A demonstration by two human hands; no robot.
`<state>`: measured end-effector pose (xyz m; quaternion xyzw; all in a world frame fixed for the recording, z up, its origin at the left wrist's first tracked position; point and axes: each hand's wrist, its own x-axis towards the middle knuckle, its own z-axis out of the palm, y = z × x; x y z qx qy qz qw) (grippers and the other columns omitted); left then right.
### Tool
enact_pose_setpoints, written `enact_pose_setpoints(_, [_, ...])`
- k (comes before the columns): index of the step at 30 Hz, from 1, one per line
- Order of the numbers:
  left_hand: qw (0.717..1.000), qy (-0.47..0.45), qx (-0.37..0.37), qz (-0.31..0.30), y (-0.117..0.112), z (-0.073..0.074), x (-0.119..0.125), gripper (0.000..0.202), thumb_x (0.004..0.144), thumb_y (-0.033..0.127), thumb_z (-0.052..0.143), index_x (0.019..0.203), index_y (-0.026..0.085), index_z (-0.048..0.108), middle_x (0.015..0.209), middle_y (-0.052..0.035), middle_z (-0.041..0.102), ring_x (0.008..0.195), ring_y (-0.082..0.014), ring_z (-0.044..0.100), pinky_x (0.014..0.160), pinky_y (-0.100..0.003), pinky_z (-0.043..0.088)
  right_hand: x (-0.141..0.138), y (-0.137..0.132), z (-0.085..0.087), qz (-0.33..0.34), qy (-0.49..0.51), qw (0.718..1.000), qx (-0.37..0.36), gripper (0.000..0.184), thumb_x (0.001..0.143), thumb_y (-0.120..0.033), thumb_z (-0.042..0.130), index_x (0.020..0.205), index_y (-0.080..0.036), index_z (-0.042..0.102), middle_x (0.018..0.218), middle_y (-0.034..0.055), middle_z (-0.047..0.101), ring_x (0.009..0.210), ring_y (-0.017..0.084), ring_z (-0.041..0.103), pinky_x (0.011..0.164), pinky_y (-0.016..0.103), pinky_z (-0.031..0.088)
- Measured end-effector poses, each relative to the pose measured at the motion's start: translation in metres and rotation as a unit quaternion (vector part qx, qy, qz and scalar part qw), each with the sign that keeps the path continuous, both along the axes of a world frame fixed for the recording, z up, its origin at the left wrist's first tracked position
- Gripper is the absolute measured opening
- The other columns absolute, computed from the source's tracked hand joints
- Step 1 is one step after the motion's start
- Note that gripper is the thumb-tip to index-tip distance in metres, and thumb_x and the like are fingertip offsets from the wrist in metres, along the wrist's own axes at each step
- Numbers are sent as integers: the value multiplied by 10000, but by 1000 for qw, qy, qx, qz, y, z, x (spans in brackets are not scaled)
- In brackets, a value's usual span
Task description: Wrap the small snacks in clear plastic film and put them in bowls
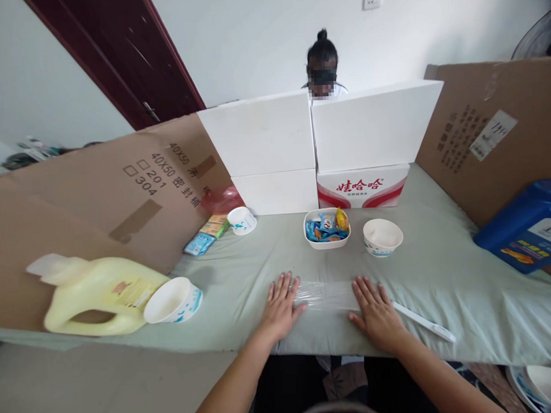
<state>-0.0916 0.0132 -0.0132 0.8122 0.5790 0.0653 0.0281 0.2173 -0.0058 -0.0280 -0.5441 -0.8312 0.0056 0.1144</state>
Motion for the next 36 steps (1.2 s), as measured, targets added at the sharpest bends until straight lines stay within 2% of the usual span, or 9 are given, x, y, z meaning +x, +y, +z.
enact_pose_setpoints(3, [996, 3, 14, 86, 0, 1, -21, 664, 907, 492, 495, 1465, 172, 331, 1547, -178, 260, 1437, -365, 188, 1116, -592, 210, 15, -8, -5, 5, 0, 1000, 20, 674, 911, -549, 429, 1450, -149, 366, 1502, 144, 364, 1405, 306, 276, 1118, 561, 208])
enact_pose_setpoints(6, [989, -38, 74, 125, -10, 13, -12, 607, 891, 459, 523, 1387, 121, 434, 1480, -212, 374, 1397, -412, 259, 1079, -612, 272, 18, -21, -4, 12, 9, 999, 29, 593, 915, -511, 439, 1403, -174, 444, 1463, 137, 430, 1374, 314, 332, 1096, 564, 248])
enact_pose_setpoints(10, [984, -142, 104, -29, -44, 32, 44, 355, 931, 302, 465, 1260, 193, 542, 1274, -130, 580, 1243, -294, 483, 1060, -491, 381, 14, -43, 14, 22, 45, 999, 15, 473, 902, -454, 497, 1293, -195, 557, 1359, 143, 542, 1270, 332, 456, 1043, 570, 323])
enact_pose_setpoints(14, [961, -160, 28, -223, -75, 26, 104, 530, 834, 315, 615, 1326, 171, 480, 1268, -122, 583, 1212, -292, 490, 1046, -462, 407, 18, -56, 36, 33, 111, 991, -71, 341, 940, -300, 425, 1209, -191, 603, 1141, 125, 668, 1032, 262, 619, 895, 439, 477])
enact_pose_setpoints(19, [941, -175, 49, -286, -84, -2, 127, 279, 896, 201, 518, 1161, 213, 604, 1104, -80, 670, 1120, -254, 550, 982, -432, 436, 33, -52, 49, -6, 171, 974, -146, 380, 966, -287, 327, 1237, -198, 577, 1099, 103, 689, 979, 231, 656, 828, 377, 519])
enact_pose_setpoints(23, [902, -283, 1, -326, -91, 9, 124, 217, 926, 238, 469, 1057, 213, 640, 1011, -55, 705, 1006, -204, 616, 919, -354, 487, 26, -42, 56, 47, 198, 973, -107, 364, 965, -236, 329, 1193, -219, 612, 1141, 87, 669, 1060, 214, 608, 939, 390, 471])
enact_pose_setpoints(28, [873, -407, -88, -252, -84, 41, 123, 185, 929, 242, 481, 963, 202, 657, 949, -75, 692, 903, -168, 654, 816, -280, 535, 3, -32, 50, 166, 153, 969, -97, 414, 884, -155, 439, 1265, -235, 581, 1310, 76, 591, 1237, 261, 475, 997, 440, 420])
enact_pose_setpoints(33, [930, -365, -31, -33, -34, 38, 107, 91, 847, 196, 579, 915, 191, 641, 872, -57, 676, 818, -196, 634, 773, -337, 526, -3, -32, 39, 153, 118, 978, -81, 393, 835, -88, 450, 1149, -225, 643, 1261, 71, 620, 1245, 267, 455, 996, 441, 393])
enact_pose_setpoints(36, [956, -291, 24, 11, -8, 29, 94, 42, 815, 160, 601, 834, 183, 631, 817, -56, 648, 830, -220, 604, 777, -373, 511, -3, -33, 40, 152, 121, 978, -71, 362, 865, -103, 438, 1137, -228, 641, 1267, 63, 619, 1231, 257, 468, 982, 425, 397])
